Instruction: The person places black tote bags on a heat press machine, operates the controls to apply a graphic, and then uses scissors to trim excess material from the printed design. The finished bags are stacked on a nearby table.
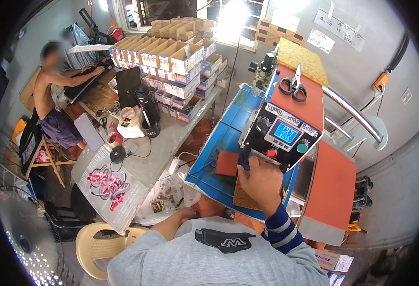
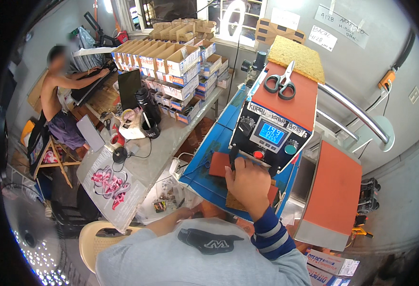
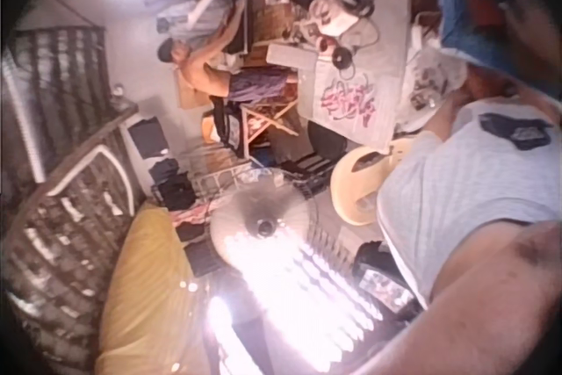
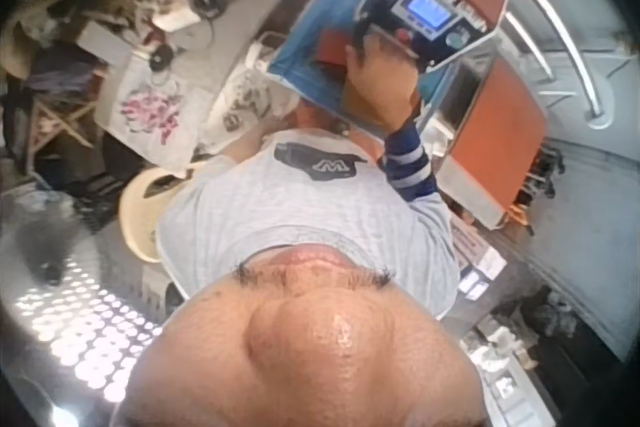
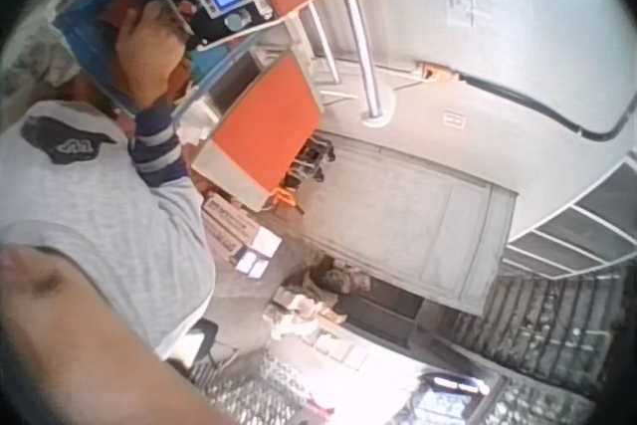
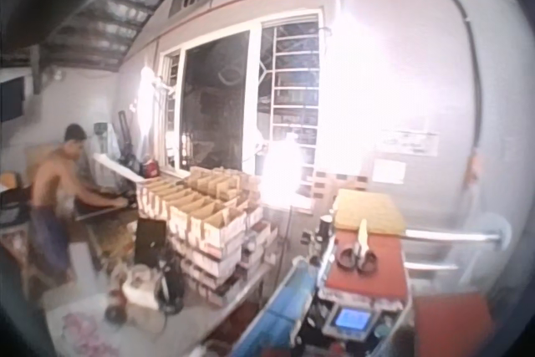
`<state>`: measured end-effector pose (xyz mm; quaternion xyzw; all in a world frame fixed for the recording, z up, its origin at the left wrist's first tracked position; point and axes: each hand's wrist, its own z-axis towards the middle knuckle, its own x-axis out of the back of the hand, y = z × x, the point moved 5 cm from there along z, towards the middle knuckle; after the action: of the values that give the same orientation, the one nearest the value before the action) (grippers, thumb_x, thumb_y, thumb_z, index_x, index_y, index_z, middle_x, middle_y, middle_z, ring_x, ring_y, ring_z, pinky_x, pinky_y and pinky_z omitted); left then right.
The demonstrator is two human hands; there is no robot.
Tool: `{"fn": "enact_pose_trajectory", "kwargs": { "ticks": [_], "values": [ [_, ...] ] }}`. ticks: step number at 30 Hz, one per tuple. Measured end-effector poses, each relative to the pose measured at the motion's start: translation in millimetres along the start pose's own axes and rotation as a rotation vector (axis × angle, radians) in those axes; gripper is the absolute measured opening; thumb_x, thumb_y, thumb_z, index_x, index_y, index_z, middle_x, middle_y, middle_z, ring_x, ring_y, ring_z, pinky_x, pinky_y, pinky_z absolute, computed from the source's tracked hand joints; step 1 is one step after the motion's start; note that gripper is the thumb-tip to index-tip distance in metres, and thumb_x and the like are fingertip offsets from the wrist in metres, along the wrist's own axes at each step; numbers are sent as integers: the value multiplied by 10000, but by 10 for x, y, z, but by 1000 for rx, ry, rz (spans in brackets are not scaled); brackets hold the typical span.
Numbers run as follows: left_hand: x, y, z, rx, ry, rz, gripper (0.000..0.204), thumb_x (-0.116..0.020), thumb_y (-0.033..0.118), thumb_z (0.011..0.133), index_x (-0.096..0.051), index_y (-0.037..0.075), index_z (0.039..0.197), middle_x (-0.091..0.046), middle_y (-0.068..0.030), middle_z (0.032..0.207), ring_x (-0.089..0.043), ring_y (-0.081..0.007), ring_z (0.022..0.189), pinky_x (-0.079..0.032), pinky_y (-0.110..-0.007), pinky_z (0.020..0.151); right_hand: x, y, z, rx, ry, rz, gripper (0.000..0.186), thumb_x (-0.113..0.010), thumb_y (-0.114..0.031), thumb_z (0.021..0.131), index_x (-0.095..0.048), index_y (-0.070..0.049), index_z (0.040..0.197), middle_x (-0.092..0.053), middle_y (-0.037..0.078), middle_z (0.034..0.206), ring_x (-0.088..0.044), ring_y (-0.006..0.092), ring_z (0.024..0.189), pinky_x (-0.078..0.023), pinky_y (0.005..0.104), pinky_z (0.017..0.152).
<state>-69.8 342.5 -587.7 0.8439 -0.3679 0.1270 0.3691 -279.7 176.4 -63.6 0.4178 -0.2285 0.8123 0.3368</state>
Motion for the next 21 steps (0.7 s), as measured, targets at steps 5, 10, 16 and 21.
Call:
{"fn": "enact_pose_trajectory", "kwargs": {
  "ticks": [5, 10, 16, 21],
  "values": [
    [-32, -57, -70, 77, 30, -61, 406, -613, 404, 861, -778, 93, 1063, -750, -166, 1083, -720, -328, 974, -542, -399, 857, -30, 35, -17, 15, 27, -15, 300, -768, -326, 811, -597, -82, 853, -651, 99, 732, -659, 304, 604, -520, 412, 575],
    [-352, -472, -209, -46, -65, 147, 357, -608, 351, 868, -779, 100, 1055, -750, -167, 1063, -720, -334, 982, -550, -419, 849, -41, -5, -4, 48, 40, 8, 305, -763, -333, 818, -597, -80, 856, -654, 99, 740, -661, 300, 604, -520, 410, 584],
    [-315, -752, -269, -296, -105, 530, 304, -601, 288, 877, -780, 108, 1045, -751, -168, 1039, -720, -342, 991, -560, -444, 839, -18, 39, 7, 34, -8, 29, 303, -754, -346, 827, -607, -82, 853, -653, 99, 732, -657, 300, 595, -517, 407, 579],
    [336, -714, -45, -186, 50, 650, 265, -591, 189, 872, -767, 116, 1057, -746, -165, 1033, -721, -353, 1003, -578, -477, 814, -29, 37, -11, 27, 44, -19, 275, -733, -330, 836, -585, -97, 831, -644, 89, 736, -654, 284, 604, -537, 400, 617]
  ]
}}
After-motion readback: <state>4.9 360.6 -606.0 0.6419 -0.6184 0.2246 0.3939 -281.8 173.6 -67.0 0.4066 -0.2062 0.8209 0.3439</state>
